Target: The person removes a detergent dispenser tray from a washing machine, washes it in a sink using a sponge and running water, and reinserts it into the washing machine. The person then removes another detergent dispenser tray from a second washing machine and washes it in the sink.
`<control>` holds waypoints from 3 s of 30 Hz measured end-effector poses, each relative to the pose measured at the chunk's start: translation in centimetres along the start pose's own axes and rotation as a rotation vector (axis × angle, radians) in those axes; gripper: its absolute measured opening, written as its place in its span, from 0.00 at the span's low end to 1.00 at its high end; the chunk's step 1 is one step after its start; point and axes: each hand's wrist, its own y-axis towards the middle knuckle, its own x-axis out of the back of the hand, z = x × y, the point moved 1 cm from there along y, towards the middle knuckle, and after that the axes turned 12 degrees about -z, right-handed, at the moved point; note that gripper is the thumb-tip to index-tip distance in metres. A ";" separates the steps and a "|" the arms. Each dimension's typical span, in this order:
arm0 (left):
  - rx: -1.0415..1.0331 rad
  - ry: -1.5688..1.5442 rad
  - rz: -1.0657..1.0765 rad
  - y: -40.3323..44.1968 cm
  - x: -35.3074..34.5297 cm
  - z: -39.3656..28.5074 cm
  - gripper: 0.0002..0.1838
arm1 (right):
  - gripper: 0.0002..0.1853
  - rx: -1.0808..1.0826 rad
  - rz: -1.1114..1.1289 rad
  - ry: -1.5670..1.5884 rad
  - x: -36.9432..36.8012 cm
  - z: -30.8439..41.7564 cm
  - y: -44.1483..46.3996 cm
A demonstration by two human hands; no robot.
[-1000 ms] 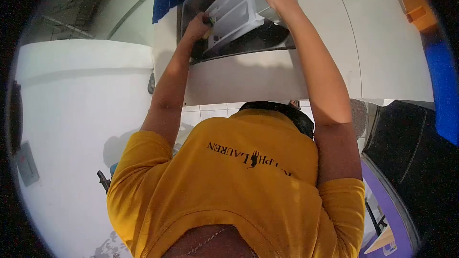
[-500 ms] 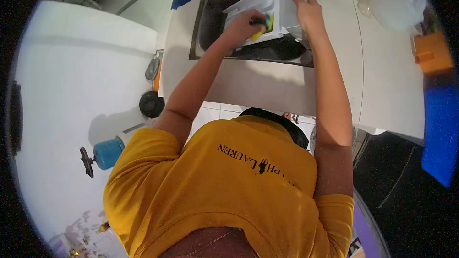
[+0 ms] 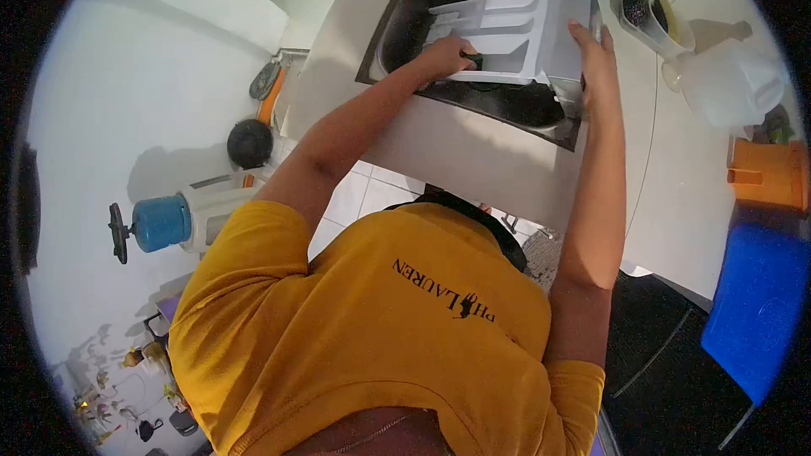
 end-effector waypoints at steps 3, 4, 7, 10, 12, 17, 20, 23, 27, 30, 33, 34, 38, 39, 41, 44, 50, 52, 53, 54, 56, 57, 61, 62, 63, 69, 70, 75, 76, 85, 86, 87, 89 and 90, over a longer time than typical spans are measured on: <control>0.048 -0.078 0.013 0.4 0.2 0.3 0.17 | 0.28 -0.166 0.141 0.001 0.9 1.0 0.6; 0.008 -0.092 -0.036 0.9 -0.1 0.7 0.17 | 0.27 -0.141 0.128 0.030 1.2 0.0 1.3; -0.093 -0.140 -0.136 2.5 -0.7 1.9 0.17 | 0.25 -0.101 0.062 0.203 1.9 -2.0 1.7; -0.174 -0.188 -0.124 2.6 -0.1 1.0 0.18 | 0.22 -0.049 -0.085 0.245 2.6 -1.1 -2.3; -0.265 -0.221 -0.107 2.6 -0.1 0.8 0.19 | 0.22 0.005 -0.169 0.224 3.1 -0.9 -4.2; -0.065 -0.315 -0.154 2.7 3.0 1.9 0.20 | 0.17 0.131 -0.218 0.215 3.2 0.0 -8.2; 0.106 -0.413 -0.295 3.4 4.2 3.1 0.20 | 0.17 0.135 -0.217 0.287 3.9 -0.5 -9.2; 0.106 -0.413 -0.492 4.2 4.2 3.3 0.20 | 0.19 0.177 -0.243 0.323 3.9 -0.5 -10.2; 0.109 -0.344 -0.584 5.2 3.1 2.7 0.18 | 0.21 0.240 -0.275 0.409 2.8 -0.5 -11.0; -0.166 -0.325 -0.620 4.5 1.5 0.5 0.17 | 0.20 0.328 -0.312 0.326 3.0 -1.4 -10.4; -0.094 -0.260 -0.422 4.6 0.1 0.0 0.22 | 0.20 0.358 -0.312 0.253 3.0 -1.4 -10.5; -0.098 -0.199 -0.407 5.2 -0.4 0.0 0.23 | 0.19 0.384 -0.315 0.214 2.8 -1.2 -10.7; 0.040 -0.036 -0.347 7.0 -1.5 -0.7 0.33 | 0.19 0.420 -0.300 0.161 1.8 -0.4 -11.9; 0.030 -0.077 -0.342 7.4 -1.9 -0.3 0.34 | 0.19 0.411 -0.297 0.147 2.2 -0.8 -11.6; 0.013 -0.161 -0.328 7.9 -2.5 0.7 0.35 | 0.19 0.405 -0.292 0.141 2.4 -0.9 -11.6; 0.066 -0.004 -0.214 8.4 -2.8 0.5 0.30 | 0.19 0.403 -0.290 0.171 2.2 -0.3 -11.8; -0.023 -0.174 -0.358 7.4 -0.9 0.6 0.23 | 0.22 0.330 -0.307 0.225 4.5 -0.8 -9.8; 0.106 -0.302 -0.356 8.4 -1.5 2.0 0.25 | 0.23 0.319 -0.309 0.207 4.8 -0.5 -9.7; 0.168 -0.365 -0.353 8.6 -1.5 2.3 0.26 | 0.21 0.319 -0.305 0.230 4.8 -0.4 -9.7; 0.134 -0.427 -0.239 8.5 -1.5 2.5 0.29 | 0.20 0.317 -0.303 0.253 4.8 -0.2 -9.9; 0.067 -0.549 -0.004 8.1 -1.6 2.7 0.35 | 0.18 0.328 -0.300 0.250 4.7 -0.1 -10.2; -0.006 -0.438 -0.024 7.7 -1.9 2.4 0.36 | 0.18 0.337 -0.296 0.221 4.8 -0.1 -10.4; -0.076 -0.139 -0.157 6.8 -2.0 0.9 0.35 | 0.21 0.300 -0.262 0.210 5.8 -0.6 -9.6; -0.033 -0.100 -0.205 6.7 -1.8 0.6 0.35 | 0.21 0.296 -0.257 0.238 5.8 -0.5 -9.5; -0.007 -0.096 -0.209 6.6 -1.6 0.4 0.34 | 0.21 0.291 -0.250 0.266 5.8 -0.4 -9.3; 0.142 -0.318 -0.240 6.2 -0.1 0.5 0.31 | 0.23 0.210 -0.234 0.291 6.4 -0.7 -8.7; 0.115 -0.283 -0.274 8.0 -1.2 2.8 0.31 | 0.24 0.202 -0.234 0.287 6.6 -0.9 -8.5; 0.029 -0.276 -0.383 6.5 2.2 1.5 0.32 | 0.26 0.131 -0.232 0.393 6.6 -1.5 -7.5; 0.031 -0.107 -0.415 6.1 2.6 1.4 0.34 | 0.26 0.097 -0.211 0.434 6.6 -1.9 -6.7; 0.125 0.071 -0.422 1.7 6.1 0.3 0.33 | 0.19 0.161 -0.155 0.418 2.3 -1.6 -6.3; 0.101 0.041 -0.414 0.7 6.7 -0.7 0.32 | 0.19 0.138 -0.155 0.441 2.3 -1.6 -6.1; 0.077 0.010 -0.403 -0.3 7.2 -1.7 0.30 | 0.19 0.114 -0.156 0.463 2.5 -1.5 -5.8; -0.092 -0.053 -0.362 -1.6 6.8 -2.5 0.27 | 0.18 0.088 -0.166 0.483 2.6 -1.4 -5.8; -0.236 -0.086 -0.336 -2.0 6.2 -2.7 0.26 | 0.18 0.087 -0.171 0.480 2.5 -1.1 -5.9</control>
